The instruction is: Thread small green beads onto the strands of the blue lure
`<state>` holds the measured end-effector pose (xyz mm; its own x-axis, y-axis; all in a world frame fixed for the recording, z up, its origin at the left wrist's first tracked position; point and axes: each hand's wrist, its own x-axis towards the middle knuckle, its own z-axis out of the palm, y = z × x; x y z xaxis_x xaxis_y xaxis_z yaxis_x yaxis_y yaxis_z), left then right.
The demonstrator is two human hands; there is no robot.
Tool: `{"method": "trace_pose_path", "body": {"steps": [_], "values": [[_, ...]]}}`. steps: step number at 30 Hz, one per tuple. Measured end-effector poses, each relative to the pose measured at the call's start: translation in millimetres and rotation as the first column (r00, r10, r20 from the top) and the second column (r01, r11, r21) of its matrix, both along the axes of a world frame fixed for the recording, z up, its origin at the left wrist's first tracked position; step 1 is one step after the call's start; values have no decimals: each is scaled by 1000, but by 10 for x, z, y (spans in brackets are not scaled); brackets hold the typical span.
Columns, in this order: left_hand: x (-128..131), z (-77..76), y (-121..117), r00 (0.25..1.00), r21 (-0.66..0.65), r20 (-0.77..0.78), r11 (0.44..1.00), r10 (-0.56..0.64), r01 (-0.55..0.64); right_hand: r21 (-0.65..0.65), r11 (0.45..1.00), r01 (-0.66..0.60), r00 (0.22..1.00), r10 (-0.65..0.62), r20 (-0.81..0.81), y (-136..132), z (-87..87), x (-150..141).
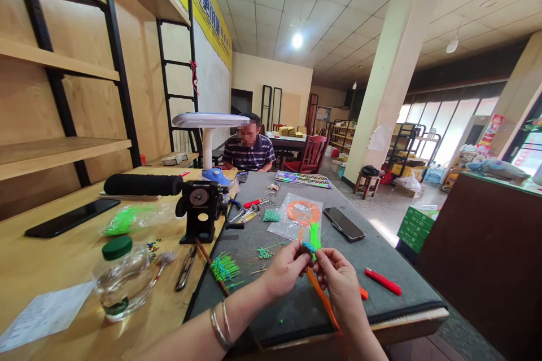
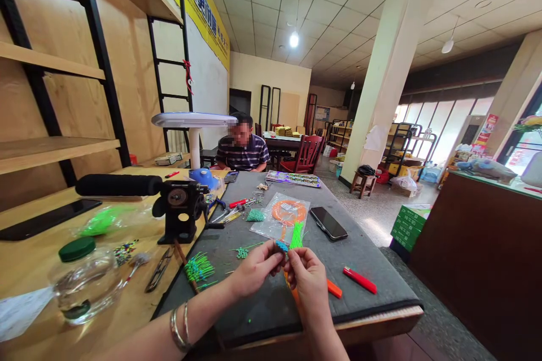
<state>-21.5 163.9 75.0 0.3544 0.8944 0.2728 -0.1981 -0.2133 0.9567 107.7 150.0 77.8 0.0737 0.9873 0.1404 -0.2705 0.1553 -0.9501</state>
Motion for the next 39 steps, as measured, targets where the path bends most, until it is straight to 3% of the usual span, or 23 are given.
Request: {"method": "trace_pose_path", "body": {"steps": [4,15,30,39], "values": [[5,11,-12,999,33,-34,999,22,-21,6,1000,-8,1000,8,10,20,-2,6],[19,19,-24,996,-261,90,965,14,10,18,999,-49,998,48,30,36,-111,-10],[7,14,-8,990,-349,140,936,17,33,85,995,-46,999,43,25,-81,-256,-5],[1,-20,7,994,-290,109,957,32,1,103,993,-60,997,55,50,-85,-254,-59]]}}
